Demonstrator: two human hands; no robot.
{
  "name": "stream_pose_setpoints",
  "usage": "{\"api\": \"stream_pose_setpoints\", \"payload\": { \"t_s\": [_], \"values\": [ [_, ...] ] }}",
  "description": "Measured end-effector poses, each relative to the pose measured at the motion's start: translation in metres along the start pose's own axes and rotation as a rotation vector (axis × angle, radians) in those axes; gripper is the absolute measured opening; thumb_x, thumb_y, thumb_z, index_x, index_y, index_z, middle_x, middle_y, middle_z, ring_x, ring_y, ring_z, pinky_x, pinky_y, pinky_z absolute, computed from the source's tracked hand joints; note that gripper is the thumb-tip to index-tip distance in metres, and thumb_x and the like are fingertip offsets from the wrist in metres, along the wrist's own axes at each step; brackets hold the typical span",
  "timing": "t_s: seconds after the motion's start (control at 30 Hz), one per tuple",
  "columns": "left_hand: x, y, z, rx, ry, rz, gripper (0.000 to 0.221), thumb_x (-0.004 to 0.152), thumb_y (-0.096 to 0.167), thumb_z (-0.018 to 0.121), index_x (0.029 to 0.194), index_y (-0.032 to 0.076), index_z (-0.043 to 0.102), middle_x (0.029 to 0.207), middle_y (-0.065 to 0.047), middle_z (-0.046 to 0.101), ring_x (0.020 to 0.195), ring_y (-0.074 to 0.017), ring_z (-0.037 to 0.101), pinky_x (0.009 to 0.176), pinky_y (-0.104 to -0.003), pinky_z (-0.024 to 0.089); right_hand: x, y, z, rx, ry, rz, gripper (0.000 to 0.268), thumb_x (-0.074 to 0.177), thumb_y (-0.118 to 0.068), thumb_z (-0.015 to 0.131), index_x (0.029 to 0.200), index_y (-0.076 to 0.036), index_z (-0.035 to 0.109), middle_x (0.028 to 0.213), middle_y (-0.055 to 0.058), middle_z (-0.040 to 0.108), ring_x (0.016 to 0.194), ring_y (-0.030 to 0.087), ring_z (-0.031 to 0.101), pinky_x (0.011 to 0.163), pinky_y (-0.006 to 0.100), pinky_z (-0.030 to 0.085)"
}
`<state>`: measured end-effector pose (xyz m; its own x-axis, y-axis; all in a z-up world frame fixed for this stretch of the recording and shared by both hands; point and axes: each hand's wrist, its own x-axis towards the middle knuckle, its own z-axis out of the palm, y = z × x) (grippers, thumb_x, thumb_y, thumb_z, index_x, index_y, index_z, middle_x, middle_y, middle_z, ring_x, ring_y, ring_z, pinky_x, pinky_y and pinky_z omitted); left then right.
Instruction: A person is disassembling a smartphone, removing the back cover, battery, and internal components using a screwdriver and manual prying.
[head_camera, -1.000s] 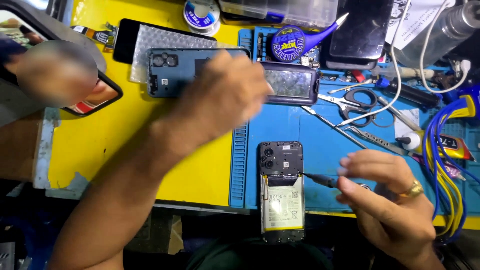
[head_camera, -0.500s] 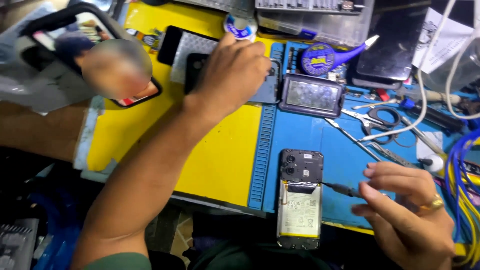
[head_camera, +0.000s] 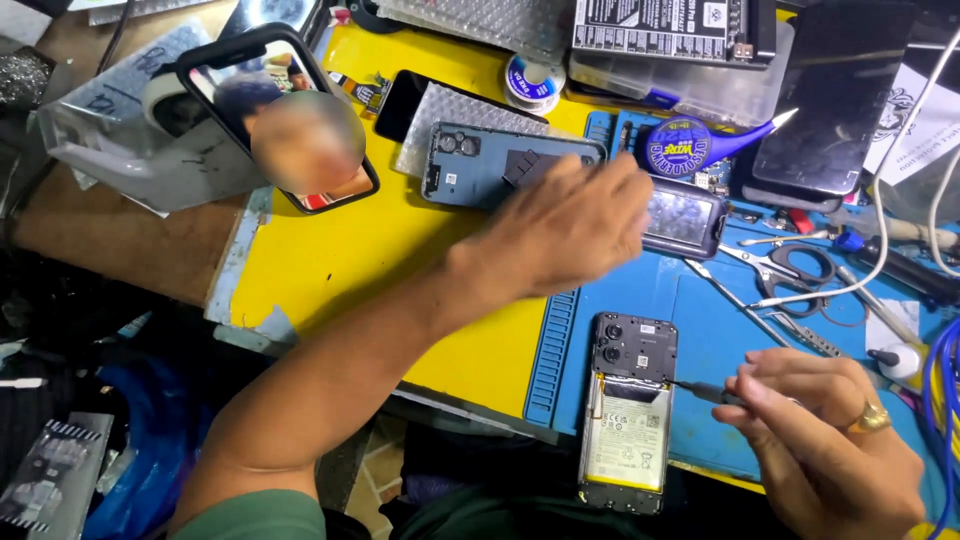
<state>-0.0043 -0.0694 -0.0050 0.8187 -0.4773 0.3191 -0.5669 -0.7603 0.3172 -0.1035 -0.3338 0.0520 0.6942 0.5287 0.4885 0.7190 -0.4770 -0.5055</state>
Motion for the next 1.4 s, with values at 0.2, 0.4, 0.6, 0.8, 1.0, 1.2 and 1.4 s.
{"api": "stream_pose_setpoints", "payload": {
  "t_s": [0.2, 0.4, 0.6, 0.8, 1.0, 1.2, 1.4],
  "values": [
    [-0.016, 0.017, -0.006, -0.392, -0.199, 0.159, 0.017, 0.091, 0.028, 0.077, 0.082, 0.014, 0.070, 0.085, 0.000, 0.063, 0.080, -0.0249, 0.064, 0.080, -0.044, 0.047, -0.006, 0.013, 0.001, -0.049, -0.005, -0.039, 0.034, 0.084, -0.004, 0.085, 0.113, -0.002, 0.068, 0.083, 0.014, 0.064, 0.089, 0.031, 0.068, 0.082, 0.038, 0.055],
    [-0.017, 0.018, -0.018, -0.534, -0.327, 0.113, 0.007, 0.087, 0.016, 0.074, 0.086, 0.013, 0.080, 0.084, 0.000, 0.070, 0.080, -0.0212, 0.065, 0.079, -0.042, 0.047, -0.001, 0.004, -0.009, 0.069, -0.122, 0.091, 0.033, 0.098, 0.006, 0.063, 0.129, -0.006, 0.058, 0.110, 0.023, 0.069, 0.098, 0.025, 0.075, 0.085, 0.028, 0.069],
    [-0.020, 0.021, -0.021, -0.547, -0.484, 0.107, 0.010, 0.088, 0.025, 0.075, 0.084, 0.020, 0.081, 0.081, 0.004, 0.068, 0.082, -0.0190, 0.061, 0.084, -0.042, 0.044, -0.002, 0.000, 0.000, 0.165, 0.057, -0.012, 0.031, 0.092, 0.010, 0.068, 0.119, 0.004, 0.054, 0.105, 0.031, 0.070, 0.094, 0.039, 0.080, 0.087, 0.044, 0.076],
    [-0.024, 0.014, -0.022, -0.564, -0.401, 0.150, 0.007, 0.087, 0.022, 0.077, 0.082, 0.018, 0.080, 0.078, 0.005, 0.068, 0.076, -0.0167, 0.061, 0.078, -0.039, 0.045, 0.017, 0.005, 0.021, 0.169, 0.101, -0.112, 0.036, 0.095, 0.010, 0.071, 0.124, 0.005, 0.051, 0.106, 0.033, 0.071, 0.092, 0.039, 0.080, 0.085, 0.043, 0.074],
    [-0.022, 0.000, -0.025, -0.529, -0.293, 0.121, 0.010, 0.088, 0.018, 0.075, 0.080, 0.016, 0.080, 0.079, 0.004, 0.067, 0.078, -0.0171, 0.062, 0.085, -0.044, 0.042, 0.037, 0.011, 0.024, 0.146, 0.018, -0.105, 0.040, 0.101, 0.012, 0.067, 0.136, 0.007, 0.047, 0.116, 0.036, 0.070, 0.107, 0.041, 0.081, 0.095, 0.042, 0.071],
    [-0.024, -0.007, -0.014, -0.484, -0.355, 0.091, 0.010, 0.089, 0.024, 0.073, 0.087, 0.022, 0.083, 0.084, 0.007, 0.067, 0.087, -0.0175, 0.062, 0.087, -0.044, 0.037, 0.050, 0.015, 0.029, 0.134, -0.040, -0.125, 0.029, 0.101, 0.018, 0.056, 0.129, 0.013, 0.048, 0.113, 0.039, 0.069, 0.105, 0.043, 0.080, 0.091, 0.042, 0.073],
    [-0.022, -0.007, -0.012, -0.489, -0.463, 0.107, 0.018, 0.089, 0.018, 0.069, 0.099, 0.021, 0.084, 0.087, 0.006, 0.071, 0.091, -0.0198, 0.062, 0.088, -0.044, 0.039, 0.052, 0.014, 0.034, 0.123, -0.100, -0.117, 0.026, 0.101, 0.016, 0.056, 0.126, 0.009, 0.055, 0.114, 0.034, 0.071, 0.104, 0.039, 0.080, 0.090, 0.038, 0.071]
  ]
}}
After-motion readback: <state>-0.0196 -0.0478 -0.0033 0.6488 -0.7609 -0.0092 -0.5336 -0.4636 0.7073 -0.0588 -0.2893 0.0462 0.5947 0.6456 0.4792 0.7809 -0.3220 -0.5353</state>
